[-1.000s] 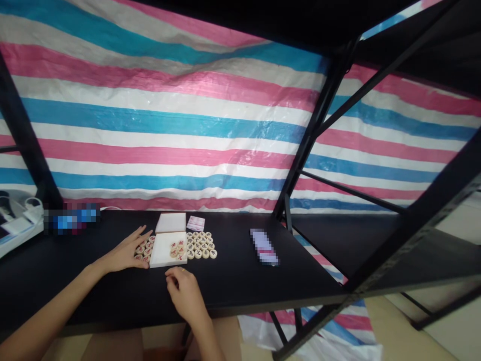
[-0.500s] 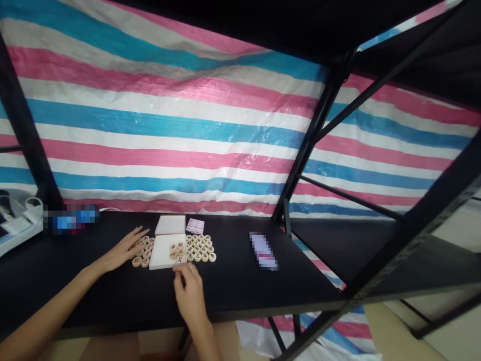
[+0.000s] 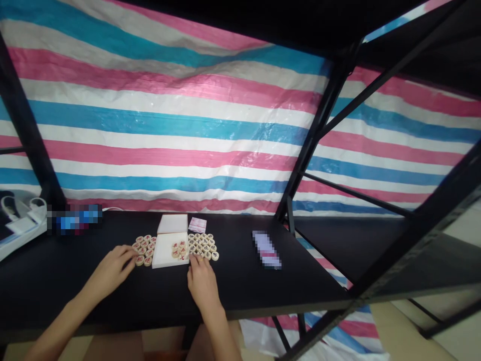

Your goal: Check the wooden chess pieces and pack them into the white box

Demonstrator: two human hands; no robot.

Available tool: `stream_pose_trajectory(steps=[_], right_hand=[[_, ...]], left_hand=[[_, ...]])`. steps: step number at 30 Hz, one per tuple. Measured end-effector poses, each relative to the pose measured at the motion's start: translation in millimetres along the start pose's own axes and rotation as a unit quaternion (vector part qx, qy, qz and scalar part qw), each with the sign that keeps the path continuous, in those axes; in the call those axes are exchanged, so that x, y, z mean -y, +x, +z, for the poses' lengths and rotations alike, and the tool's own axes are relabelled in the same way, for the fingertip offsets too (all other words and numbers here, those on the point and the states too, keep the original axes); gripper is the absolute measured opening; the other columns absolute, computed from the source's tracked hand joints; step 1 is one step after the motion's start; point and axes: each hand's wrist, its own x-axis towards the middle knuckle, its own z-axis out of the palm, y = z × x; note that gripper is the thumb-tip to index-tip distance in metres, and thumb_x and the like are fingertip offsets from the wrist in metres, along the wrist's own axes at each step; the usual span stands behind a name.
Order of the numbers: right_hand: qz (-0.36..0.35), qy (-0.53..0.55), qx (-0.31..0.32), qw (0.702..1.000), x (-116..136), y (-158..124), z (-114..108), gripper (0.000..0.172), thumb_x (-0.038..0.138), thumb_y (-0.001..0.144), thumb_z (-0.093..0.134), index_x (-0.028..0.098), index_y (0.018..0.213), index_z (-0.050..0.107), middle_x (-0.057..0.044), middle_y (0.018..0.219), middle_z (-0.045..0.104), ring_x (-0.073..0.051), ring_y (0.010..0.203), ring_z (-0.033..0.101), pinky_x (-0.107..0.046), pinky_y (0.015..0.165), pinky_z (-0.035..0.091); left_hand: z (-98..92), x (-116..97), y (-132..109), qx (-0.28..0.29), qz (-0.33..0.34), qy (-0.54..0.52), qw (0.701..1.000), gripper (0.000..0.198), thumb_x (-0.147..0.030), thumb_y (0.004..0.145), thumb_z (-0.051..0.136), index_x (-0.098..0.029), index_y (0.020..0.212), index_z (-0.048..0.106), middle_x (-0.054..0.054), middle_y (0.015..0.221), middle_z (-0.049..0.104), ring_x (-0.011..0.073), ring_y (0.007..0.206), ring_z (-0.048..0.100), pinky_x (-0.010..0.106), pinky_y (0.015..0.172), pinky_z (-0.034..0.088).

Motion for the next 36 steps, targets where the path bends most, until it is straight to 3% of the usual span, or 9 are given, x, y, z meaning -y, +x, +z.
stream_pose_trajectory(steps=[5,9,14,17,20,24,29,32,36], right_hand=[[0.009,-0.015,0.009,1.000,-1,1,0,0.043,0.009,0.082,0.043,0.015,0.124,0.051,-0.013,0.110,0.060,-0.026,0.103,0.054,-0.040,0.091,0.046],[0.008,-0.032,0.007,0.999,1,-2,-7,0.028,0.008,0.083,0.043,0.018,0.101,0.063,-0.011,0.097,0.059,-0.025,0.094,0.055,-0.038,0.084,0.048],[0.018,-0.009,-0.002,1.000,9,-12,-9,0.022,0.004,0.077,0.048,0.020,0.084,0.061,-0.010,0.096,0.060,-0.025,0.089,0.056,-0.038,0.078,0.047],[0.026,0.038,0.012,0.999,17,-15,-5,0.026,0.002,0.075,0.047,0.020,0.088,0.060,-0.006,0.087,0.061,-0.023,0.082,0.057,-0.036,0.075,0.047],[-0.003,0.153,0.011,0.988,27,-15,0,0.033,0.003,0.074,0.049,0.020,0.101,0.058,-0.006,0.096,0.061,-0.020,0.089,0.058,-0.032,0.081,0.047],[-0.024,0.246,0.031,0.968,39,-10,3,0.038,0.006,0.074,0.053,0.021,0.108,0.057,-0.005,0.098,0.062,-0.018,0.090,0.059,-0.030,0.081,0.048],[-0.053,0.285,0.028,0.957,43,-4,3,0.030,0.009,0.075,0.056,0.021,0.102,0.061,-0.005,0.100,0.063,-0.017,0.092,0.057,-0.028,0.080,0.048],[-0.022,0.315,0.047,0.948,42,-2,2,0.031,0.011,0.072,0.059,0.021,0.102,0.061,-0.004,0.103,0.062,-0.016,0.087,0.060,-0.025,0.073,0.049],[0.030,0.349,0.079,0.933,41,-2,3,0.023,0.018,0.075,0.063,0.020,0.098,0.063,-0.003,0.087,0.069,-0.017,0.079,0.063,-0.026,0.069,0.049]], left_hand=[[11.9,-37,-17,-0.018,-0.008,-0.036,0.999,0.028,-0.028,0.086,0.041,-0.022,0.096,0.067,0.007,0.098,0.066,0.0257,0.093,0.058,0.038,0.082,0.044],[23.7,-53,-24,-0.040,-0.071,-0.160,0.984,0.025,-0.031,0.083,0.044,-0.021,0.087,0.066,0.006,0.090,0.067,0.0236,0.086,0.060,0.034,0.079,0.047],[24.7,-71,-27,0.045,-0.121,-0.309,0.942,0.028,-0.037,0.083,0.046,-0.019,0.074,0.064,0.000,0.061,0.061,0.0158,0.055,0.054,0.024,0.053,0.041],[24.7,-83,-23,0.091,-0.100,-0.322,0.937,0.026,-0.036,0.082,0.049,-0.018,0.074,0.067,0.000,0.062,0.063,0.0161,0.057,0.055,0.024,0.055,0.041],[26.9,-92,-18,0.083,-0.099,-0.333,0.934,0.027,-0.037,0.082,0.049,-0.019,0.080,0.069,0.003,0.074,0.070,0.0185,0.065,0.059,0.026,0.064,0.044],[29.9,-93,-18,0.052,-0.112,-0.375,0.919,0.029,-0.038,0.085,0.046,-0.021,0.087,0.069,0.005,0.088,0.073,0.0218,0.080,0.064,0.029,0.076,0.046],[34.6,-83,-20,0.065,-0.107,-0.466,0.876,0.024,-0.036,0.082,0.053,-0.019,0.093,0.065,0.006,0.089,0.073,0.0200,0.081,0.065,0.028,0.075,0.049],[38.2,-78,-21,0.047,-0.123,-0.491,0.861,0.024,-0.038,0.078,0.058,-0.018,0.088,0.064,0.006,0.084,0.072,0.0194,0.076,0.065,0.027,0.071,0.050],[38.7,-76,-21,0.030,-0.156,-0.518,0.841,0.030,-0.042,0.075,0.062,-0.017,0.091,0.064,0.007,0.083,0.072,0.0208,0.077,0.066,0.029,0.072,0.050]])
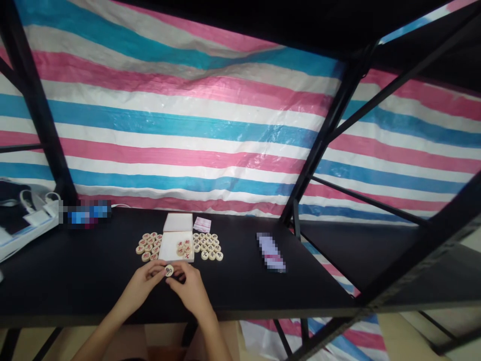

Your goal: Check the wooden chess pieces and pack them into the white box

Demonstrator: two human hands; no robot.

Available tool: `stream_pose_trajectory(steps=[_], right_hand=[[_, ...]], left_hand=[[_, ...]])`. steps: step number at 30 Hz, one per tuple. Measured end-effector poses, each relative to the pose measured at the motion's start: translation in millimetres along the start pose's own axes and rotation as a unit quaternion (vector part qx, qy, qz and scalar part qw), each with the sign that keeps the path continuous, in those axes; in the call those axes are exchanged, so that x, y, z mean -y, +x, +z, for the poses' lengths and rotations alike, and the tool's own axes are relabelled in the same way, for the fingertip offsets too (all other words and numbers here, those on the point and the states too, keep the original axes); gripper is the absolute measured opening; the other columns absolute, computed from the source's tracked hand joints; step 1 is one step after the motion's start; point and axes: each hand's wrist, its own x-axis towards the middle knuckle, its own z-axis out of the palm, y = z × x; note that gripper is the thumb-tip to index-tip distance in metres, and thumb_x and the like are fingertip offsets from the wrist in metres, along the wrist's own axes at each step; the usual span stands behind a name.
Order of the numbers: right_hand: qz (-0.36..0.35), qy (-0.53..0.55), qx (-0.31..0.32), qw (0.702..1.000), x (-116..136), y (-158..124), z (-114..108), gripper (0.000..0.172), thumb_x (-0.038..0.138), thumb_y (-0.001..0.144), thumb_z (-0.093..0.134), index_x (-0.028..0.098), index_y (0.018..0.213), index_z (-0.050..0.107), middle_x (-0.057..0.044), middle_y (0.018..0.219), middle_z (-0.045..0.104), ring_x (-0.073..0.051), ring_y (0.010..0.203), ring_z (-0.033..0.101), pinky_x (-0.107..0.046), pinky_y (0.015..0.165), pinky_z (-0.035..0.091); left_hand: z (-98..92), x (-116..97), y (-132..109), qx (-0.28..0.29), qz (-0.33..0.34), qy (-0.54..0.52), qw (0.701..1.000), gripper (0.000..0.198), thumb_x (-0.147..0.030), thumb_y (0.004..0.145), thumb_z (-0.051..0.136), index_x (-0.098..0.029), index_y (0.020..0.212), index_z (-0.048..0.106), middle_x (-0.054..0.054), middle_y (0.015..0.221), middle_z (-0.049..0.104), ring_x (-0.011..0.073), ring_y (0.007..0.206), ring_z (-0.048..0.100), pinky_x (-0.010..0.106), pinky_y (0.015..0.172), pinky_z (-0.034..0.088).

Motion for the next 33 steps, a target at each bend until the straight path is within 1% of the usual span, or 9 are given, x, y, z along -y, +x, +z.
stream_pose_trajectory(steps=[4,7,11,13,15,17,18,23,33], right_hand=[[0.009,0.031,0.000,0.999,-2,-1,1,0.016,0.027,0.081,0.060,0.019,0.094,0.063,-0.002,0.077,0.070,-0.015,0.069,0.064,-0.025,0.069,0.049],[0.018,0.034,-0.010,0.999,-3,-1,0,0.016,0.032,0.081,0.060,0.018,0.089,0.062,-0.001,0.073,0.069,-0.015,0.066,0.063,-0.024,0.064,0.048],[0.028,0.035,-0.014,0.999,0,-1,-1,0.016,0.032,0.079,0.063,0.018,0.085,0.060,0.000,0.069,0.068,-0.014,0.062,0.062,-0.022,0.060,0.047],[0.027,0.036,-0.016,0.999,2,0,-2,0.015,0.032,0.081,0.060,0.018,0.083,0.060,0.000,0.071,0.068,-0.014,0.064,0.063,-0.022,0.061,0.047],[0.027,0.033,-0.024,0.999,5,0,-2,0.016,0.033,0.084,0.056,0.018,0.080,0.060,-0.001,0.072,0.069,-0.014,0.065,0.064,-0.022,0.062,0.047],[0.030,0.025,-0.033,0.999,7,0,-2,0.018,0.034,0.085,0.053,0.018,0.078,0.060,-0.001,0.070,0.068,-0.014,0.063,0.063,-0.022,0.061,0.047],[0.032,0.021,-0.035,0.999,8,1,-2,0.019,0.034,0.085,0.054,0.018,0.077,0.060,-0.001,0.069,0.068,-0.014,0.062,0.063,-0.022,0.060,0.047],[0.036,0.003,-0.032,0.999,6,1,0,0.017,0.032,0.084,0.054,0.018,0.073,0.058,0.000,0.065,0.066,-0.014,0.059,0.061,-0.021,0.057,0.046],[0.036,-0.011,-0.038,0.999,2,3,1,0.018,0.029,0.084,0.051,0.019,0.071,0.058,-0.001,0.066,0.067,-0.015,0.061,0.062,-0.022,0.059,0.045]], left_hand=[[-0.6,-5,-1,0.010,0.011,0.014,1.000,0.027,-0.040,0.077,0.060,-0.017,0.087,0.067,0.008,0.087,0.073,0.0221,0.080,0.066,0.031,0.076,0.050],[-1.1,-10,-2,0.036,0.013,0.038,0.999,0.030,-0.038,0.079,0.056,-0.018,0.097,0.069,0.007,0.095,0.073,0.0227,0.086,0.065,0.032,0.080,0.049],[-1.4,-12,-3,0.059,0.018,0.043,0.997,0.034,-0.036,0.079,0.054,-0.020,0.106,0.069,0.007,0.106,0.071,0.0250,0.101,0.061,0.035,0.090,0.046],[-0.5,-11,-3,0.050,0.019,0.049,0.997,0.037,-0.035,0.078,0.054,-0.019,0.109,0.068,0.008,0.102,0.071,0.0243,0.096,0.062,0.033,0.086,0.048],[0.9,-9,-3,0.037,0.011,0.064,0.997,0.041,-0.035,0.077,0.054,-0.016,0.113,0.065,0.008,0.092,0.072,0.0209,0.080,0.064,0.029,0.071,0.050],[2.3,-7,-3,0.032,0.002,0.074,0.997,0.043,-0.035,0.077,0.055,-0.014,0.114,0.064,0.006,0.083,0.071,0.0174,0.067,0.061,0.025,0.060,0.047],[2.8,-6,-3,0.032,0.002,0.074,0.997,0.043,-0.035,0.076,0.056,-0.014,0.113,0.064,0.006,0.080,0.071,0.0167,0.065,0.060,0.024,0.058,0.046],[3.3,-9,-5,0.051,0.005,0.084,0.995,0.036,-0.034,0.077,0.057,-0.015,0.106,0.069,0.005,0.081,0.072,0.0169,0.067,0.059,0.025,0.063,0.046],[2.9,-10,-5,0.054,0.011,0.101,0.993,0.036,-0.032,0.080,0.055,-0.016,0.110,0.068,0.004,0.084,0.073,0.0172,0.068,0.058,0.025,0.066,0.047]])
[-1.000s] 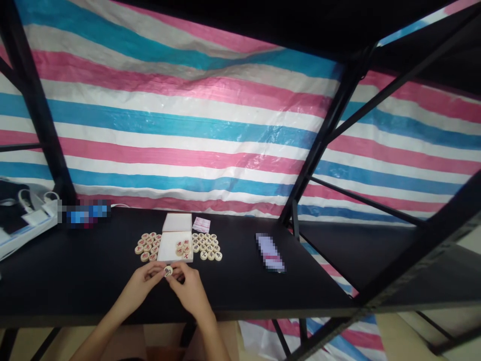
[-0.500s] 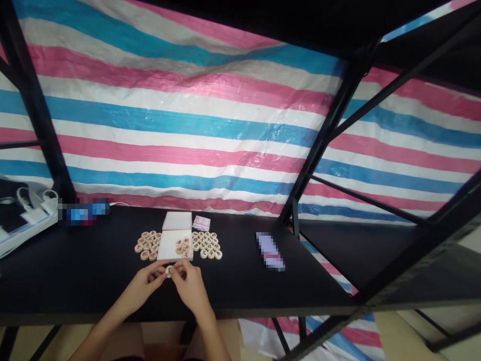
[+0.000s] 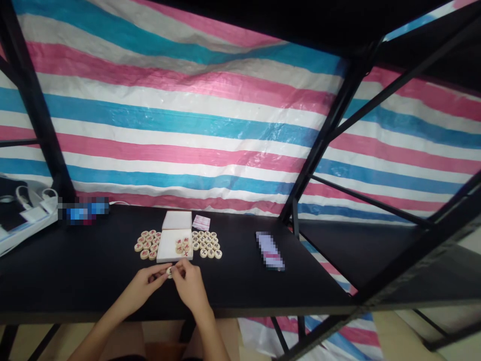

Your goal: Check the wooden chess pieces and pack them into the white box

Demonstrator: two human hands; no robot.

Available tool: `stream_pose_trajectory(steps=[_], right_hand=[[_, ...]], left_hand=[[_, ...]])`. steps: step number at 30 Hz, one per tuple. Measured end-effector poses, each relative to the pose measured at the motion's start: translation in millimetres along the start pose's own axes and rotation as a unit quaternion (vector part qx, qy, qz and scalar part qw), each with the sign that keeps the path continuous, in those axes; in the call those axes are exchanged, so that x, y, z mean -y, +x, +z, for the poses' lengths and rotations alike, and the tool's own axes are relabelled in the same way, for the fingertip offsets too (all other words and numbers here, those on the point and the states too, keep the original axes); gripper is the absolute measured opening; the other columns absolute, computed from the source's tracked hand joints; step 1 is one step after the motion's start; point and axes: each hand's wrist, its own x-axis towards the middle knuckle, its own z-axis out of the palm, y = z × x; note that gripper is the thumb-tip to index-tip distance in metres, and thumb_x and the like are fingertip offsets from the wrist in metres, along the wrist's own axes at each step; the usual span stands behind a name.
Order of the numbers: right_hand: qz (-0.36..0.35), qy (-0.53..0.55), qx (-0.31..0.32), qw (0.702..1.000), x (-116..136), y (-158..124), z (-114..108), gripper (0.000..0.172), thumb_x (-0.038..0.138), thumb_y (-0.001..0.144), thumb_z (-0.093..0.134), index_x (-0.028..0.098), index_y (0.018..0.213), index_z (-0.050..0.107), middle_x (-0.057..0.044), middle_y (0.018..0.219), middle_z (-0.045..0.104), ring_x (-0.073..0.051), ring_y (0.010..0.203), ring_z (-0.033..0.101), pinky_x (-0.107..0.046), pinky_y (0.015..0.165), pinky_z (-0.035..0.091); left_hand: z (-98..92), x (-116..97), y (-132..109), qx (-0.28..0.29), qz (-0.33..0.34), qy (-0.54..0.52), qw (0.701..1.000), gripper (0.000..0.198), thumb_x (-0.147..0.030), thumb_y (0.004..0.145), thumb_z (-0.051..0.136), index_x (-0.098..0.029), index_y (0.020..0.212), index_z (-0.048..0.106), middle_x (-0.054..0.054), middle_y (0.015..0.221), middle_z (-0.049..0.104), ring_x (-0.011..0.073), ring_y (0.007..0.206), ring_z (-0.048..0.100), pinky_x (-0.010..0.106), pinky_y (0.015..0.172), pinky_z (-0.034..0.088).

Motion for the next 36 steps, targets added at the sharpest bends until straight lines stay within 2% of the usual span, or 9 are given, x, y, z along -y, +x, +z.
stream_pose_trajectory(steps=[4,12,19,25,30,36], right_hand=[[-0.002,-0.004,-0.001,1.000,0,0,0,0.018,0.030,0.083,0.053,0.019,0.070,0.057,-0.001,0.064,0.065,-0.014,0.059,0.060,-0.022,0.058,0.044],[0.002,0.002,0.016,1.000,2,-1,0,0.011,0.027,0.080,0.056,0.018,0.073,0.057,0.002,0.061,0.060,-0.012,0.055,0.057,-0.021,0.054,0.043],[0.005,-0.001,0.012,1.000,2,0,-1,0.016,0.030,0.082,0.053,0.019,0.072,0.057,0.001,0.061,0.061,-0.013,0.056,0.057,-0.021,0.055,0.043],[-0.005,0.003,0.012,1.000,0,0,-2,0.017,0.029,0.085,0.050,0.019,0.073,0.057,0.000,0.067,0.064,-0.013,0.060,0.060,-0.022,0.058,0.044],[0.005,0.009,0.012,1.000,2,-1,-1,0.015,0.030,0.082,0.055,0.018,0.073,0.057,0.000,0.063,0.062,-0.013,0.058,0.058,-0.021,0.056,0.043],[0.000,0.007,0.009,1.000,2,-1,-1,0.016,0.028,0.083,0.051,0.018,0.073,0.056,0.000,0.064,0.062,-0.013,0.057,0.057,-0.021,0.055,0.042]], left_hand=[[-0.1,1,0,0.000,0.001,0.001,1.000,0.035,-0.032,0.081,0.055,-0.016,0.109,0.068,0.003,0.082,0.073,0.0173,0.067,0.059,0.025,0.065,0.047],[-0.7,2,0,-0.001,-0.001,-0.011,1.000,0.036,-0.033,0.081,0.055,-0.017,0.110,0.068,0.005,0.094,0.074,0.0197,0.076,0.063,0.026,0.071,0.049],[-1.5,0,0,0.000,0.003,-0.004,1.000,0.035,-0.032,0.081,0.055,-0.018,0.111,0.068,0.004,0.091,0.074,0.0192,0.074,0.063,0.027,0.071,0.049],[-2.0,0,1,0.003,0.005,-0.017,1.000,0.034,-0.033,0.082,0.054,-0.019,0.109,0.068,0.005,0.099,0.073,0.0216,0.087,0.064,0.029,0.080,0.048],[0.1,8,2,-0.011,-0.007,-0.049,0.999,0.036,-0.034,0.081,0.055,-0.016,0.111,0.063,0.005,0.089,0.073,0.0197,0.079,0.064,0.027,0.072,0.048],[1.5,8,4,-0.018,-0.016,-0.082,0.996,0.034,-0.038,0.077,0.058,-0.015,0.101,0.063,0.007,0.085,0.072,0.0197,0.077,0.063,0.026,0.068,0.047]])
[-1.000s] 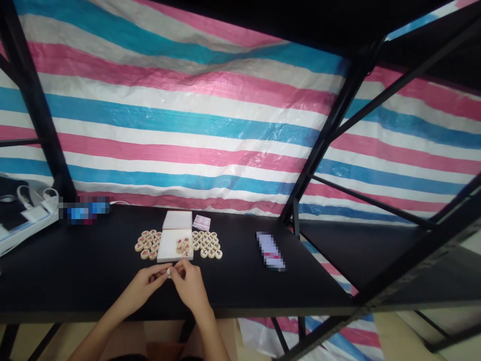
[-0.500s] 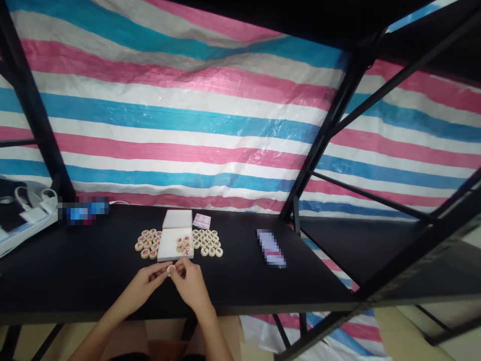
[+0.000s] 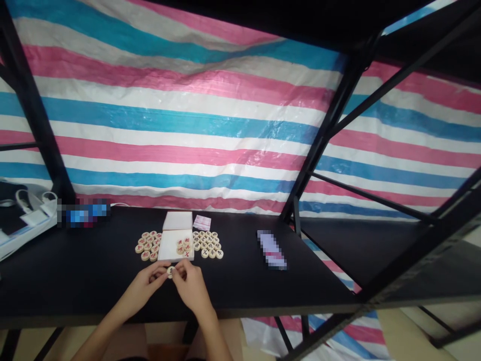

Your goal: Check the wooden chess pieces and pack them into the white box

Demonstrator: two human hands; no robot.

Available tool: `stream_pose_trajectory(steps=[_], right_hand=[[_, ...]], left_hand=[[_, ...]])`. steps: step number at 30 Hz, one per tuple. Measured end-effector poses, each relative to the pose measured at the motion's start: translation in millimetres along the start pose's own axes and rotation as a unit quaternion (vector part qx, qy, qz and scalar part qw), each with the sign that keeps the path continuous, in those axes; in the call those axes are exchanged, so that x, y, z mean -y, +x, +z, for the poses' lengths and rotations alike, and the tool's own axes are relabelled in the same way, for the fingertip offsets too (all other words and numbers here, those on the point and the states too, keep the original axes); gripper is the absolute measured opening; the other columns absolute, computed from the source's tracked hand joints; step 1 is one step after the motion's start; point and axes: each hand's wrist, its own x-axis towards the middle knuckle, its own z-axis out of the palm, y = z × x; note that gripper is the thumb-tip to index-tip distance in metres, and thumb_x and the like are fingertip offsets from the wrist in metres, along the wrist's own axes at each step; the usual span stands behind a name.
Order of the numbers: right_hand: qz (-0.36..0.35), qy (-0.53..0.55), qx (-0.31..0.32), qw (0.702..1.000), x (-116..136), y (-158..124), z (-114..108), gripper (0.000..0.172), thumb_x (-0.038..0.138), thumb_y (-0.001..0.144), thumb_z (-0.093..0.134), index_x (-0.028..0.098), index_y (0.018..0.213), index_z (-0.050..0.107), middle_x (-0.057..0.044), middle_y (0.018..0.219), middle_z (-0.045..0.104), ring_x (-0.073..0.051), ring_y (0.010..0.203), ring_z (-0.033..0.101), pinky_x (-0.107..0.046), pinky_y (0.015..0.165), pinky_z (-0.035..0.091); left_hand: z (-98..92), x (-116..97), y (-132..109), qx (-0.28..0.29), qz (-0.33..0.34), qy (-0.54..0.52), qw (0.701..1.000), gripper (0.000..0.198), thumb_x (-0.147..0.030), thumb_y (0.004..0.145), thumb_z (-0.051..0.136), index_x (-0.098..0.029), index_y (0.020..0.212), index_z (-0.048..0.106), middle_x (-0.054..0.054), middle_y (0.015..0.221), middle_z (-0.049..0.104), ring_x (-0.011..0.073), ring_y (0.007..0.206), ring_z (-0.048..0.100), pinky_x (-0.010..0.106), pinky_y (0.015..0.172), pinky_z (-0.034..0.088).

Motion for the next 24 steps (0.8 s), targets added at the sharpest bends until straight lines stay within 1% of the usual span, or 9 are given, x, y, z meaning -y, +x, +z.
stream_pose_trajectory(steps=[5,12,17,24], right_hand=[[-0.003,0.010,0.001,1.000,2,-1,-1,0.013,0.026,0.083,0.051,0.019,0.074,0.056,0.001,0.063,0.061,-0.013,0.056,0.057,-0.021,0.054,0.042],[0.002,0.014,0.002,1.000,3,-1,-1,0.019,0.033,0.084,0.053,0.019,0.072,0.056,0.000,0.064,0.063,-0.013,0.058,0.059,-0.022,0.057,0.044],[-0.002,0.006,-0.010,1.000,-2,1,0,0.021,0.034,0.085,0.052,0.019,0.071,0.056,0.000,0.065,0.063,-0.013,0.060,0.059,-0.022,0.058,0.044],[0.002,0.011,0.003,1.000,-3,0,0,0.014,0.031,0.081,0.055,0.019,0.075,0.056,0.002,0.062,0.061,-0.012,0.056,0.057,-0.021,0.054,0.042]], left_hand=[[-2.0,-6,0,0.010,-0.008,-0.009,1.000,0.036,-0.038,0.077,0.059,-0.014,0.105,0.062,0.006,0.085,0.072,0.0201,0.079,0.064,0.027,0.070,0.046],[-2.6,-7,-2,0.010,-0.015,-0.007,1.000,0.039,-0.038,0.076,0.060,-0.014,0.106,0.063,0.005,0.082,0.073,0.0206,0.078,0.065,0.028,0.070,0.047],[-1.5,-12,-3,0.013,-0.017,0.002,1.000,0.037,-0.037,0.075,0.060,-0.013,0.104,0.065,0.006,0.085,0.074,0.0213,0.080,0.066,0.029,0.072,0.048],[-2.4,-15,-3,0.018,-0.018,-0.001,1.000,0.034,-0.036,0.075,0.060,-0.014,0.100,0.067,0.008,0.090,0.075,0.0230,0.084,0.067,0.030,0.077,0.049]])
